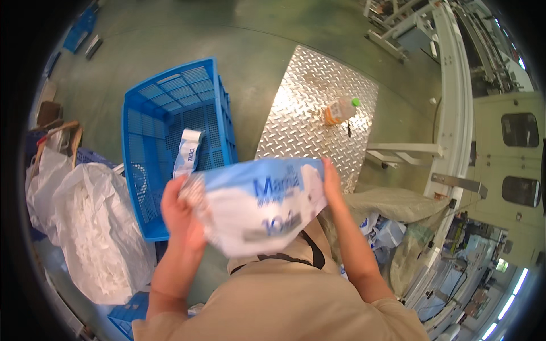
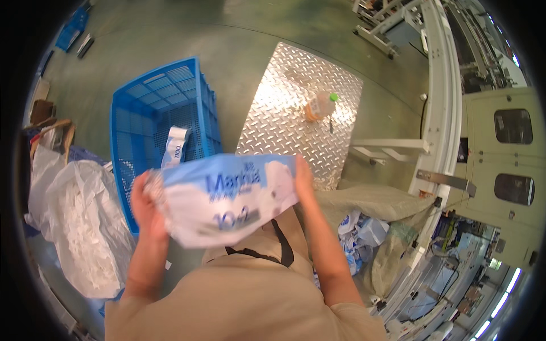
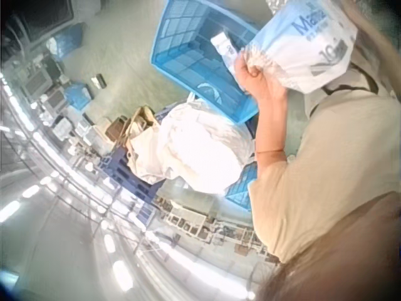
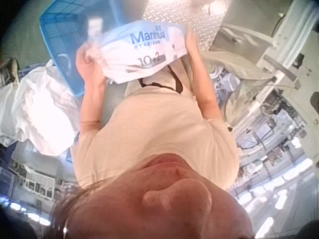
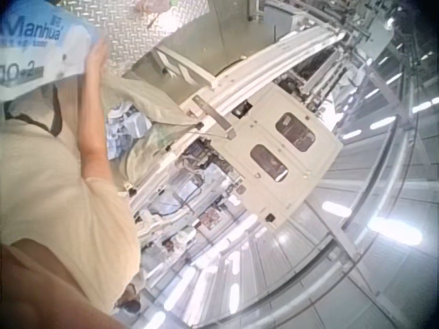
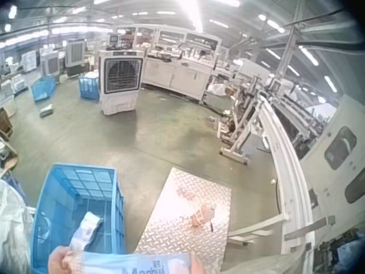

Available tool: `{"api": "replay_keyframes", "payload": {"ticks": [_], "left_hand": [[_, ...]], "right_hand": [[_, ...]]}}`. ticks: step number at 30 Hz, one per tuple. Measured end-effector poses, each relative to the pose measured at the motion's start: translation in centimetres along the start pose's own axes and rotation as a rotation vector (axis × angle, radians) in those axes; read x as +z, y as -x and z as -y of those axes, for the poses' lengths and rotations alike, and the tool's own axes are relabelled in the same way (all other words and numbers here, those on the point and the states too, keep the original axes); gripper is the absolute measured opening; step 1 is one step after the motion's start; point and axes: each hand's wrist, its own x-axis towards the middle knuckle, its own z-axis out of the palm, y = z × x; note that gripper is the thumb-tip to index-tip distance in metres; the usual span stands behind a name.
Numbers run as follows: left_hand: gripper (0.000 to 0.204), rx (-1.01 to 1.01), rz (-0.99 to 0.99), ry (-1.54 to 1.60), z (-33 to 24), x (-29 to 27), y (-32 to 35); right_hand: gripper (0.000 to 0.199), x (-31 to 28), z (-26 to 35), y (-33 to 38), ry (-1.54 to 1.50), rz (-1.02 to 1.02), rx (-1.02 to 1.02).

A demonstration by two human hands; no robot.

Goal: The person takes individual paper rolls out of a large plastic bag and places them one at a time onto a moving industrial conveyor belt.

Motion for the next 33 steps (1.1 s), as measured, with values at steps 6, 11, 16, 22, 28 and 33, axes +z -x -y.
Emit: {"api": "replay_keyframes", "payload": {"ticks": [6,11,16,22,28,33], "left_hand": [[0.020,-0.286,0.691,0.361,9.0,-7.4,-20.1],[0.020,0.278,-0.360,0.204,8.4,-9.4,-33.1],[0.022,0.295,-0.615,0.125,4.2,-20.2,-39.2],[0.085,0.254,-0.705,-1.391,7.1,-18.0,-33.7],[0.038,0.288,-0.521,-1.308,10.9,-16.8,-31.5],[0.036,0.439,-0.840,-1.287,12.6,-16.1,-32.9]], "right_hand": [[0.086,-11.0,-8.3,-2.6,-0.246,0.321,0.821],[0.085,-7.6,-12.2,-2.5,0.301,0.117,-0.077],[0.106,-6.1,-11.2,-3.0,0.766,0.184,-0.436],[0.048,-7.8,-14.5,-13.9,-0.024,-0.131,-0.152],[0.042,-5.7,-18.4,-29.0,0.396,-0.164,0.026],[0.027,-5.2,-23.2,-31.1,0.342,-0.111,0.064]]}}
